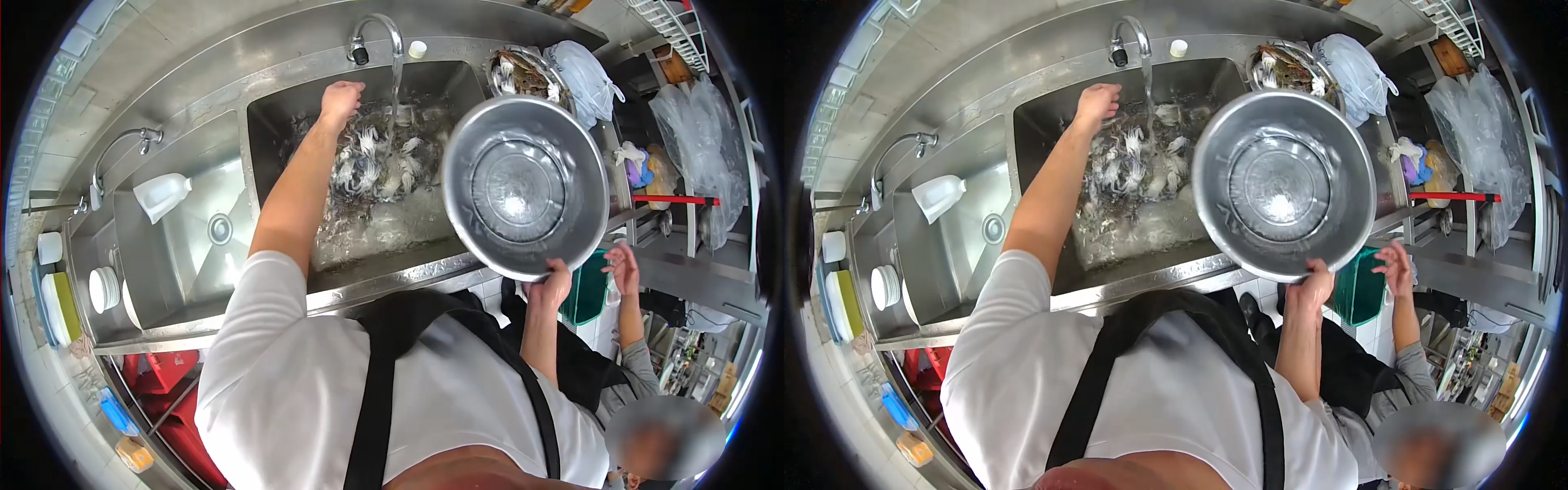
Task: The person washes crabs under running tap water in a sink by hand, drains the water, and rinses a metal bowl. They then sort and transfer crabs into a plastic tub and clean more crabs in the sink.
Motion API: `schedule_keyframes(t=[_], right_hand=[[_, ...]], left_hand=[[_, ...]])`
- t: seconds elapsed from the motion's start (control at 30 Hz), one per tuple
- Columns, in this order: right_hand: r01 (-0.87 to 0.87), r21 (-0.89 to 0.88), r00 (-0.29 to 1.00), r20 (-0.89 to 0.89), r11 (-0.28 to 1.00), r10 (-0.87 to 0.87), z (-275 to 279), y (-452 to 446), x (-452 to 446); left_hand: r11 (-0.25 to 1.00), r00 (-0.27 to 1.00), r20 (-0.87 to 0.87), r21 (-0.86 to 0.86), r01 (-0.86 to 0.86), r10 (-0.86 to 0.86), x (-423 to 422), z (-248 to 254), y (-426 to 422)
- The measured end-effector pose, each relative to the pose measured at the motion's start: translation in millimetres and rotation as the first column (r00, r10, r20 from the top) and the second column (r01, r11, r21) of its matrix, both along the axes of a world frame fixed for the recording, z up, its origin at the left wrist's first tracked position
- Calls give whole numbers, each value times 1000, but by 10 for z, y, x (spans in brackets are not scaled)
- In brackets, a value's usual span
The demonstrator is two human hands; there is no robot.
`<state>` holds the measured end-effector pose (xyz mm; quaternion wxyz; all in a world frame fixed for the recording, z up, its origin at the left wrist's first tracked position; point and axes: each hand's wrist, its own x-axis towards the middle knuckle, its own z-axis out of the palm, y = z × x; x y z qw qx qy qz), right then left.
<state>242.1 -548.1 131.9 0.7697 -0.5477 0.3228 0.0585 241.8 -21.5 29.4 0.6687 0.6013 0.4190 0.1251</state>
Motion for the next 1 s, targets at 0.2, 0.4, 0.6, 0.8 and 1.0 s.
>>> schedule_keyframes(t=[0.2, 0.4, 0.6, 0.8, 1.0], right_hand=[[140, 270, 964, -255, 953, -70, 336, -85, -238], [163, 309, 983, -126, 937, -130, 146, -289, -186], [150, 51, 987, -69, 987, -146, -171, -1329, -50], [130, 364, 978, 103, 922, -179, 85, -1096, -516], [-612, -515, 685, 36, 601, 728, -137, 794, -295]], left_hand=[[987, 993, 7, -112, -116, 118, 462, -168, 173], [973, 988, 26, -180, -144, 151, 676, -211, 269], [944, 978, 92, -292, -155, 189, 743, -172, 358], [860, 946, 211, -497, -114, 247, 809, -173, 354], [851, 888, 402, -525, 22, 225, 919, -657, -131]])
